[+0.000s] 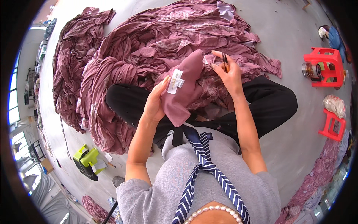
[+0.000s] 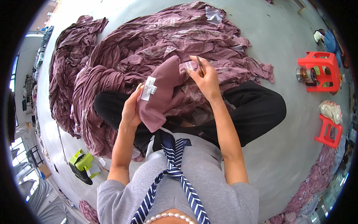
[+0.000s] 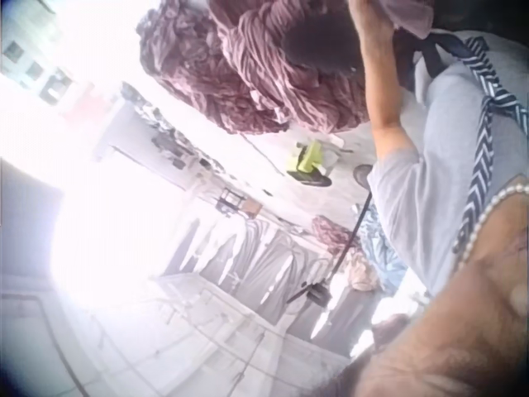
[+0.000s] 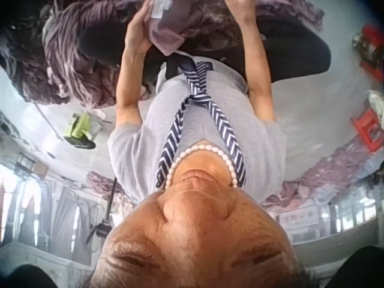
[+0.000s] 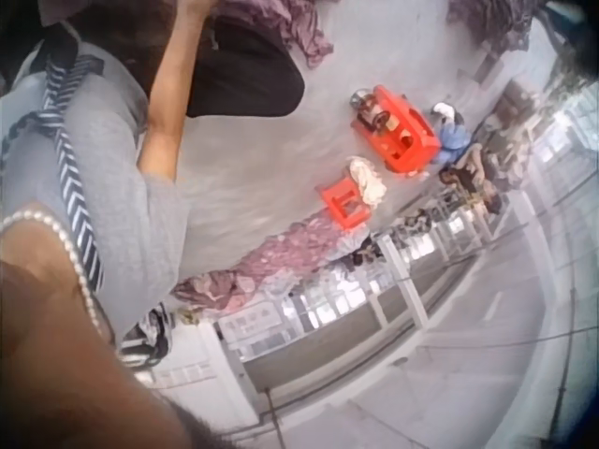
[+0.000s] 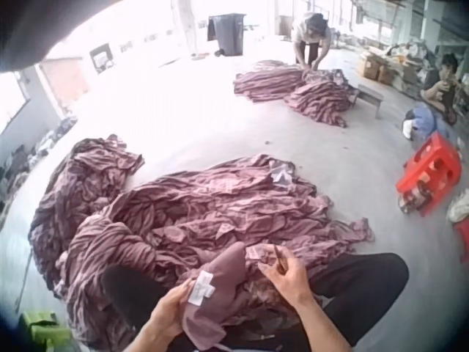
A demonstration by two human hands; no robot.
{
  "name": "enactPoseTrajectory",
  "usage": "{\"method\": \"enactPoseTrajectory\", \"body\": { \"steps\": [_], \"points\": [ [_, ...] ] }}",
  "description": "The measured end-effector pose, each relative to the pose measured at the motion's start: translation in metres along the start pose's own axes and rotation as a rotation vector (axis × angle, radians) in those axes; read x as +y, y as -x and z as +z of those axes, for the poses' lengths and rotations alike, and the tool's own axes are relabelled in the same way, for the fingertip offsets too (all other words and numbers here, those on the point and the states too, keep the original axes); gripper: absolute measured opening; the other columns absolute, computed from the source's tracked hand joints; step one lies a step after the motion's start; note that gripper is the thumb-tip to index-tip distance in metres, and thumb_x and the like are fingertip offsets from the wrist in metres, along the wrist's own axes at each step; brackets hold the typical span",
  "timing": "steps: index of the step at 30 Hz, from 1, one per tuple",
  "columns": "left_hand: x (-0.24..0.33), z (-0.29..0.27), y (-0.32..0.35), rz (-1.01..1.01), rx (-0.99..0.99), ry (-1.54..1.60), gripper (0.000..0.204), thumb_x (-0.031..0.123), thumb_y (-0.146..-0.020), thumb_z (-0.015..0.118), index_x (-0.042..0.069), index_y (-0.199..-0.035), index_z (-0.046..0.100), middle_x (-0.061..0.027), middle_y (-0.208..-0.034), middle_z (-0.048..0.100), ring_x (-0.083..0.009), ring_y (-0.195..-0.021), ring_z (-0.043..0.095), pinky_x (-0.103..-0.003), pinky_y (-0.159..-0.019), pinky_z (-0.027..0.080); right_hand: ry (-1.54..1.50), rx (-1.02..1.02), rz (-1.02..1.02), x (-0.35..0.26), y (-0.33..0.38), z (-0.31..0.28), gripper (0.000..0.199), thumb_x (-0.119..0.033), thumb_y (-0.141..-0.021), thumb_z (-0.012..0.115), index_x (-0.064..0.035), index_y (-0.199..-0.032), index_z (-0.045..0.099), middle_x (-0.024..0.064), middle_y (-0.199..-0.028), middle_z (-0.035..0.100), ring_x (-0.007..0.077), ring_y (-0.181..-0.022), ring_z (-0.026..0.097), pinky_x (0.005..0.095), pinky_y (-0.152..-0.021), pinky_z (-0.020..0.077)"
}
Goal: The person sits on the floor and uses a small blade to cut off tags and loose threads from pieces of mauve fabric. They handle each piece one at a time, trim the edges, and place the trimmed pieces aside.
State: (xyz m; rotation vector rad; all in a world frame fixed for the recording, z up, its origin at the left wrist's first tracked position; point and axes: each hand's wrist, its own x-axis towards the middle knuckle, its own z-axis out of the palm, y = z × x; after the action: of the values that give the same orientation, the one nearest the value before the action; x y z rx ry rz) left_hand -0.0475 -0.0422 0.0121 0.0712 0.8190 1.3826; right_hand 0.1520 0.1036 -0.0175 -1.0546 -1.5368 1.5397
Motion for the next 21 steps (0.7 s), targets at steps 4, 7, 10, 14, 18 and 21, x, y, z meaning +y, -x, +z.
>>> {"method": "enactPoseTrajectory", "body": {
  "steps": [4,7,10,14,18,21],
  "points": [
    [-0.001,-0.009,0.004,0.015,-0.024,-0.048,0.042,0.021,-0.094,0.046,0.0,-0.129,0.04,-0.0109,-0.12,0.054,-0.0205,-0.108,0.055,-0.034,-0.095,0.043,0.029,-0.135,0.016,0.011,-0.025,0.007,0.02,-0.013,-0.082,0.068,-0.0012,-0.098,0.062,-0.0026,-0.069,0.058,0.0011,-0.056,0.042,0.017,-0.053,0.0362],
    [0.004,-0.013,0.007,0.043,-0.033,-0.117,0.038,0.021,-0.091,0.054,0.0,-0.121,0.051,-0.0085,-0.111,0.06,-0.0166,-0.101,0.058,-0.03,-0.09,0.045,0.087,0.067,-0.032,0.02,-0.04,0.003,0.011,-0.014,-0.085,0.065,-0.003,-0.087,0.065,-0.0017,-0.07,0.061,0.004,-0.063,0.054,0.0175,-0.058,0.0412],
    [0.011,-0.009,0.009,0.034,0.019,0.03,0.044,0.02,-0.09,0.053,0.001,-0.129,0.044,-0.01,-0.119,0.056,-0.0198,-0.106,0.056,-0.034,-0.094,0.044,-0.191,0.299,0.046,0.029,-0.045,-0.028,0.015,-0.018,-0.087,0.063,-0.003,-0.087,0.065,0.0018,-0.073,0.065,0.0012,-0.053,0.045,0.0155,-0.045,0.0342],
    [0.015,-0.028,0.003,0.079,0.065,0.163,0.04,0.021,-0.095,0.045,0.007,-0.132,0.041,-0.0086,-0.124,0.053,-0.023,-0.112,0.053,-0.039,-0.098,0.042,-0.1,0.076,0.117,0.04,-0.013,-0.019,0.032,-0.032,-0.091,0.057,-0.0025,-0.1,0.064,0.0065,-0.084,0.068,0.0,-0.049,0.039,0.0161,-0.042,0.029],
    [0.019,-0.037,-0.002,0.159,0.051,0.255,0.036,0.021,-0.095,0.044,0.009,-0.13,0.044,-0.01,-0.125,0.053,-0.0262,-0.115,0.051,-0.045,-0.099,0.04,-0.195,-0.17,0.326,0.044,0.019,0.013,0.037,-0.036,-0.091,0.055,-0.0006,-0.1,0.064,0.0074,-0.086,0.068,0.0005,-0.05,0.04,0.0161,-0.043,0.0304],
    [0.025,-0.046,-0.005,0.141,0.084,0.404,0.033,0.024,-0.095,0.045,0.008,-0.123,0.052,-0.0117,-0.125,0.054,-0.0293,-0.117,0.05,-0.05,-0.102,0.036,-0.251,-0.292,0.353,0.047,0.032,0.035,0.031,-0.029,-0.09,0.059,-0.0014,-0.101,0.065,0.0023,-0.085,0.066,0.0009,-0.053,0.041,0.0167,-0.048,0.0326]
  ]
}}
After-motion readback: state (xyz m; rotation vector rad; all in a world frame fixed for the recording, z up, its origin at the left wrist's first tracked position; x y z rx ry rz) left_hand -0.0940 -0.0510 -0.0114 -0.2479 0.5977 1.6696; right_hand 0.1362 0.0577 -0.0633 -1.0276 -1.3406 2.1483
